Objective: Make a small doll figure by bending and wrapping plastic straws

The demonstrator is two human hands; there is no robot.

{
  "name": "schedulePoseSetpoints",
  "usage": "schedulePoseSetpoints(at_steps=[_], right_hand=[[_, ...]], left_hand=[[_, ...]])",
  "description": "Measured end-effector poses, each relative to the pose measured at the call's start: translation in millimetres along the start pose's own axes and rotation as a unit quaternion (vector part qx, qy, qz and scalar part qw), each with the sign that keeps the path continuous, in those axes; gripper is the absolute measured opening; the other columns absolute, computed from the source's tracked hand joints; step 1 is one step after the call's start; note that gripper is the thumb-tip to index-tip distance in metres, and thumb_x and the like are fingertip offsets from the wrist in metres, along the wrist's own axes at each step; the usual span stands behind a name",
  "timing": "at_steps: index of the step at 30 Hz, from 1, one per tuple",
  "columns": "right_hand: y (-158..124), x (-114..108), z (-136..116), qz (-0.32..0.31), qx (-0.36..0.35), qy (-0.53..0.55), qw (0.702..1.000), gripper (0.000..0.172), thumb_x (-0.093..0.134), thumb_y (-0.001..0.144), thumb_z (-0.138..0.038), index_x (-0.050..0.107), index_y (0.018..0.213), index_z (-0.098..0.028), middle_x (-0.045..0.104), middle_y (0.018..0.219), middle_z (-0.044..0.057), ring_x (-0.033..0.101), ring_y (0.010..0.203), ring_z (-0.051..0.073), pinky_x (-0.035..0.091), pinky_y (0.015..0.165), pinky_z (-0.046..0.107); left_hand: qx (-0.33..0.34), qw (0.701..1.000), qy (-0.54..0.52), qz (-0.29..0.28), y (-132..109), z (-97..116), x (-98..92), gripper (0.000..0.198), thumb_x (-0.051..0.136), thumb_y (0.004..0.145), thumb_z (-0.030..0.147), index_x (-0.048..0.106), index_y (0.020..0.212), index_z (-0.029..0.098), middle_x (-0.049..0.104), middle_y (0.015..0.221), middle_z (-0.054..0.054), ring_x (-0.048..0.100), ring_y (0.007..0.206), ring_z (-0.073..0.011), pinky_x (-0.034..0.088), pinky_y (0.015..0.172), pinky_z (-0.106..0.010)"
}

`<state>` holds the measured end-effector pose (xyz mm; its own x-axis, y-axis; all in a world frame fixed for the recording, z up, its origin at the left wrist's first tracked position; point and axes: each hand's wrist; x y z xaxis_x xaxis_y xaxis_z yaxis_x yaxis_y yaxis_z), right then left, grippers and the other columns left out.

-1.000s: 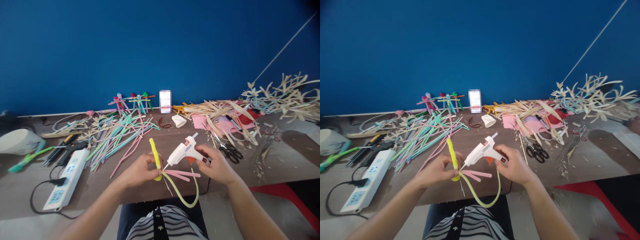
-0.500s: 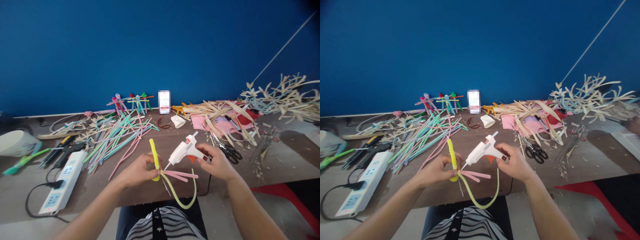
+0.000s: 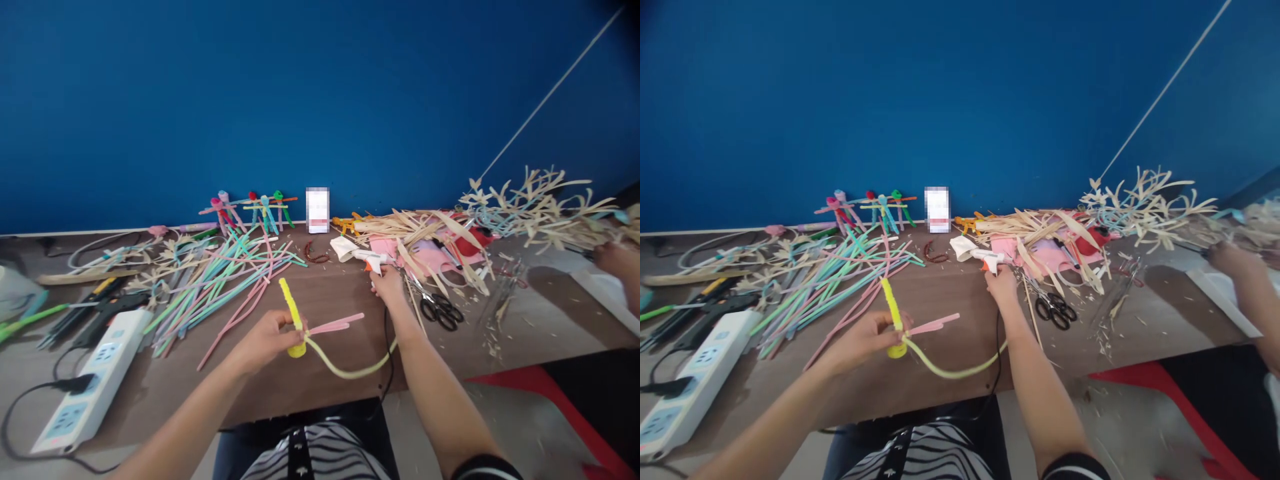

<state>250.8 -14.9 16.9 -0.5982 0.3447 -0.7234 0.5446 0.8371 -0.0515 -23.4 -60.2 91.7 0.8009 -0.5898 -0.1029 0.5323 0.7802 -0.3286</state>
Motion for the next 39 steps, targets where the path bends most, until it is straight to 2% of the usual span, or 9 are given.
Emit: schedulePoseSetpoints(at_steps=[5,7,11,13,16,20,23,31,39], right_hand=[[-19,-17,-19,0.050,-0.063,-0.065,0.995,0.029,0.057,0.068,-0.029,0.058,0.090,-0.011,0.056,0.100,0.017,0.053,0.096,0.026,0.039,0.079,0.035],[-38,-27,-23,0.053,-0.167,-0.074,0.982,0.026,0.053,0.071,-0.028,0.058,0.091,-0.012,0.055,0.100,0.015,0.053,0.094,0.023,0.038,0.082,0.036],[-85,-29,-27,-0.248,-0.255,0.057,0.933,0.018,0.050,0.072,-0.021,0.060,0.085,-0.016,0.060,0.084,0.005,0.057,0.075,0.016,0.045,0.068,0.028],[-106,-20,-29,-0.309,-0.277,0.116,0.903,0.028,0.054,0.069,-0.017,0.059,0.096,-0.017,0.059,0.098,0.006,0.055,0.088,0.017,0.044,0.076,0.029],[-127,-1,-35,-0.325,-0.250,0.206,0.889,0.031,0.055,0.070,-0.017,0.058,0.101,-0.018,0.062,0.098,0.006,0.056,0.090,0.018,0.042,0.082,0.033],[-136,17,-44,-0.316,-0.176,0.291,0.886,0.019,0.051,0.075,-0.025,0.062,0.088,-0.015,0.062,0.073,0.004,0.056,0.064,0.014,0.046,0.061,0.026],[-137,16,-49,-0.309,-0.144,0.301,0.890,0.020,0.050,0.076,-0.029,0.062,0.080,-0.013,0.053,0.057,-0.001,0.046,0.048,0.009,0.038,0.046,0.020],[-138,10,-51,-0.372,-0.089,0.334,0.861,0.021,0.051,0.075,-0.033,0.055,0.066,-0.015,0.040,0.048,-0.006,0.034,0.041,0.005,0.029,0.039,0.018],[-138,16,-51,-0.436,0.020,0.413,0.799,0.016,0.053,0.068,-0.027,0.051,0.058,-0.015,0.037,0.039,-0.008,0.028,0.031,0.003,0.023,0.031,0.017]], left_hand=[[-0.013,0.999,-0.025,0.031,0,0,0.0,0.020,0.062,0.059,0.028,0.059,0.070,0.012,0.059,0.066,-0.002,0.053,0.064,-0.0143,0.041,0.062,-0.025],[-0.017,0.999,-0.040,0.032,2,-2,-0.4,0.020,0.062,0.059,0.028,0.059,0.069,0.012,0.058,0.062,-0.001,0.052,0.060,-0.0133,0.041,0.060,-0.025],[-0.023,0.997,-0.056,0.047,9,-10,0.6,0.019,0.063,0.058,0.027,0.059,0.067,0.010,0.057,0.059,0.000,0.051,0.056,-0.0120,0.041,0.059,-0.025],[-0.018,0.997,-0.058,0.051,13,-15,1.8,0.019,0.063,0.059,0.026,0.059,0.068,0.010,0.057,0.060,0.000,0.052,0.057,-0.0123,0.041,0.059,-0.025],[0.003,0.998,-0.042,0.040,16,-18,2.9,0.018,0.061,0.062,0.026,0.060,0.069,0.009,0.059,0.062,-0.001,0.053,0.059,-0.0133,0.042,0.060,-0.025],[0.043,0.998,0.012,0.033,13,-17,1.9,0.018,0.058,0.067,0.026,0.062,0.072,0.009,0.062,0.068,-0.004,0.055,0.065,-0.0151,0.042,0.064,-0.026],[0.062,0.996,0.048,0.035,8,-13,1.3,0.020,0.056,0.070,0.028,0.063,0.076,0.010,0.064,0.073,-0.005,0.057,0.071,-0.0168,0.043,0.068,-0.027],[0.081,0.993,0.082,0.015,0,-2,5.2,0.022,0.055,0.071,0.032,0.063,0.075,0.011,0.065,0.074,-0.005,0.058,0.073,-0.0177,0.044,0.071,-0.027],[0.086,0.989,0.120,0.013,-4,-2,6.5,0.022,0.054,0.072,0.032,0.063,0.073,0.012,0.065,0.073,-0.004,0.056,0.074,-0.0175,0.042,0.071,-0.026]])
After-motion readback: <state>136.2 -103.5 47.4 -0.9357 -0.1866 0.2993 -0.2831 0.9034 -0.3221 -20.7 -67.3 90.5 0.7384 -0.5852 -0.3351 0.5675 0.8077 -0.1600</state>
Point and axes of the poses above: each hand's wrist, its own y-axis towards the middle knuckle, its own x-axis out of the palm, z = x × y
